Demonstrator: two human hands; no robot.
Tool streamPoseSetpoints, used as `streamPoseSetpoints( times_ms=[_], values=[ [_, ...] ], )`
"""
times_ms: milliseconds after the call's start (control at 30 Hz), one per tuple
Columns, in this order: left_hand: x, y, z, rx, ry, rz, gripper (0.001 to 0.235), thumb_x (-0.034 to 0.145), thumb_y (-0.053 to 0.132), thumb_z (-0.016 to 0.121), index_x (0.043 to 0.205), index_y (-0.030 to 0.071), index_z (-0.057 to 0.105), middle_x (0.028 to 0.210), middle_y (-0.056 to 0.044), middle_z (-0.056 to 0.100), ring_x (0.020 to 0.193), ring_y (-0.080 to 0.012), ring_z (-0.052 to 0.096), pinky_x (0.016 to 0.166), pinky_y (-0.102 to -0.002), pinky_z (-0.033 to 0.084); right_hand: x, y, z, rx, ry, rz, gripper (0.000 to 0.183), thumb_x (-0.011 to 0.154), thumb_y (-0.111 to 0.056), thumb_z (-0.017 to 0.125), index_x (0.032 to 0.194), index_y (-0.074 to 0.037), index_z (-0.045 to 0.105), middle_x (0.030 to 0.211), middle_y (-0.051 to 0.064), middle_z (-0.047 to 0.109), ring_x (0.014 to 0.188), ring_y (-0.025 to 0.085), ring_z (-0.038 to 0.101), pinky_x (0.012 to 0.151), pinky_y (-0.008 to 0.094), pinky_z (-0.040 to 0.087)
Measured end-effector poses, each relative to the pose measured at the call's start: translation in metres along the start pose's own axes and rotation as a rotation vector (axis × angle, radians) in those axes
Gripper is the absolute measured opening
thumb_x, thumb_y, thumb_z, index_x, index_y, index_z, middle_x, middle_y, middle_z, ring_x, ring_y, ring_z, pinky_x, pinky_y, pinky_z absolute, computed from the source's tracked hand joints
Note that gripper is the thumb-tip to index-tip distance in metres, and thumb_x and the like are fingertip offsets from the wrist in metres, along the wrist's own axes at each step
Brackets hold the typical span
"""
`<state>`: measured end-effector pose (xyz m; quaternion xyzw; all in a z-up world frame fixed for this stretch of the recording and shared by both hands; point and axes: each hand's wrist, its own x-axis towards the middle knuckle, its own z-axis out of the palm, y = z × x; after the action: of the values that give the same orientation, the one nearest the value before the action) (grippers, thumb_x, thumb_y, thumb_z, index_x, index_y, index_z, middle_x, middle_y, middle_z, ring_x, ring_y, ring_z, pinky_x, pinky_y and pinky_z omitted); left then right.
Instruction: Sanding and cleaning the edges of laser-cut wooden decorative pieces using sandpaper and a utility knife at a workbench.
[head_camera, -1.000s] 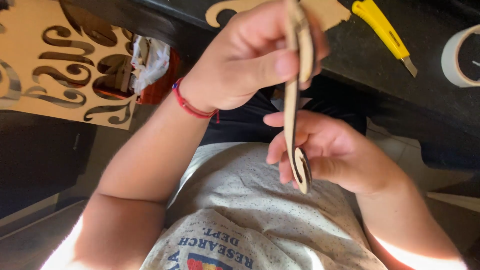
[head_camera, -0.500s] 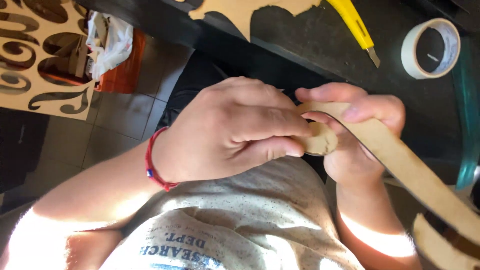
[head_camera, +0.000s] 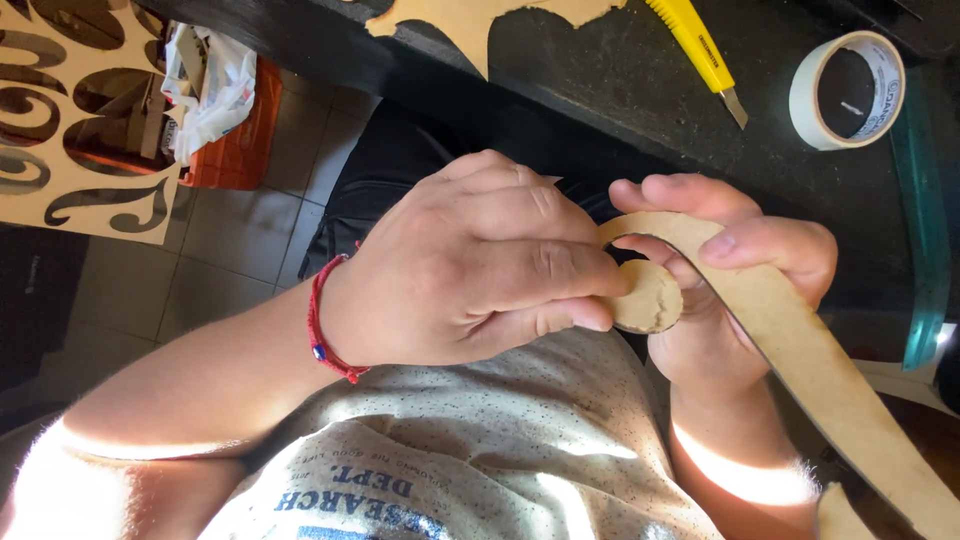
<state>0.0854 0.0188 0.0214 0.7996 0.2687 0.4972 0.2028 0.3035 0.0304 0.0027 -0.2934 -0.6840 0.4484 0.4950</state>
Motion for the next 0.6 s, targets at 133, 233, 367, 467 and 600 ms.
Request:
streamPoseSetpoints(
  times_ms=[133, 233, 367, 467, 600],
  values=[
    [0.0, 0.002, 0.001, 0.057, 0.01, 0.006, 0.02, 0.105, 0.02, 0.058, 0.114, 0.005, 0.067, 0.104, -0.008, 0.065, 0.084, -0.0266, 0.066, 0.077, -0.039, 0.046, -0.002, -0.001, 0.003, -0.039, 0.061, 0.021, 0.022, 0.104, -0.021, 0.054, 0.11, -0.016, 0.033, 0.12, 0.031, 0.056, 0.107, 0.039, 0.069, 0.081, 0.032, 0.062],
    [0.001, 0.005, 0.002, 0.108, 0.018, 0.027, 0.02, 0.106, 0.019, 0.056, 0.114, 0.004, 0.066, 0.104, -0.009, 0.065, 0.084, -0.0268, 0.064, 0.076, -0.038, 0.045, -0.005, 0.002, 0.003, -0.033, 0.08, 0.016, 0.023, 0.105, -0.026, 0.053, 0.11, -0.016, 0.033, 0.12, 0.031, 0.056, 0.106, 0.039, 0.07, 0.077, 0.029, 0.062],
    [0.003, 0.006, 0.005, 0.093, 0.034, 0.019, 0.019, 0.106, 0.019, 0.055, 0.115, 0.004, 0.065, 0.107, -0.009, 0.065, 0.087, -0.0268, 0.065, 0.076, -0.039, 0.044, -0.008, 0.002, 0.004, -0.037, 0.131, 0.011, 0.026, 0.103, -0.027, 0.057, 0.109, -0.017, 0.034, 0.118, 0.028, 0.058, 0.102, 0.04, 0.07, 0.079, 0.032, 0.063],
    [0.003, 0.007, 0.006, 0.052, 0.037, -0.007, 0.022, 0.107, 0.019, 0.05, 0.115, 0.004, 0.064, 0.108, -0.009, 0.065, 0.091, -0.0275, 0.066, 0.078, -0.04, 0.047, -0.009, 0.001, 0.006, -0.093, 0.161, -0.012, 0.025, 0.103, -0.023, 0.056, 0.109, -0.017, 0.033, 0.115, 0.029, 0.057, 0.097, 0.041, 0.07, 0.084, 0.038, 0.063],
    [0.005, 0.006, 0.008, 0.011, 0.047, -0.028, 0.026, 0.107, 0.02, 0.048, 0.117, 0.002, 0.065, 0.107, -0.01, 0.066, 0.092, -0.0278, 0.066, 0.078, -0.04, 0.048, -0.009, 0.001, 0.011, -0.145, 0.213, -0.046, 0.033, 0.099, 0.001, 0.057, 0.11, -0.018, 0.032, 0.11, 0.028, 0.058, 0.091, 0.038, 0.069, 0.09, 0.043, 0.063]
  ],
)
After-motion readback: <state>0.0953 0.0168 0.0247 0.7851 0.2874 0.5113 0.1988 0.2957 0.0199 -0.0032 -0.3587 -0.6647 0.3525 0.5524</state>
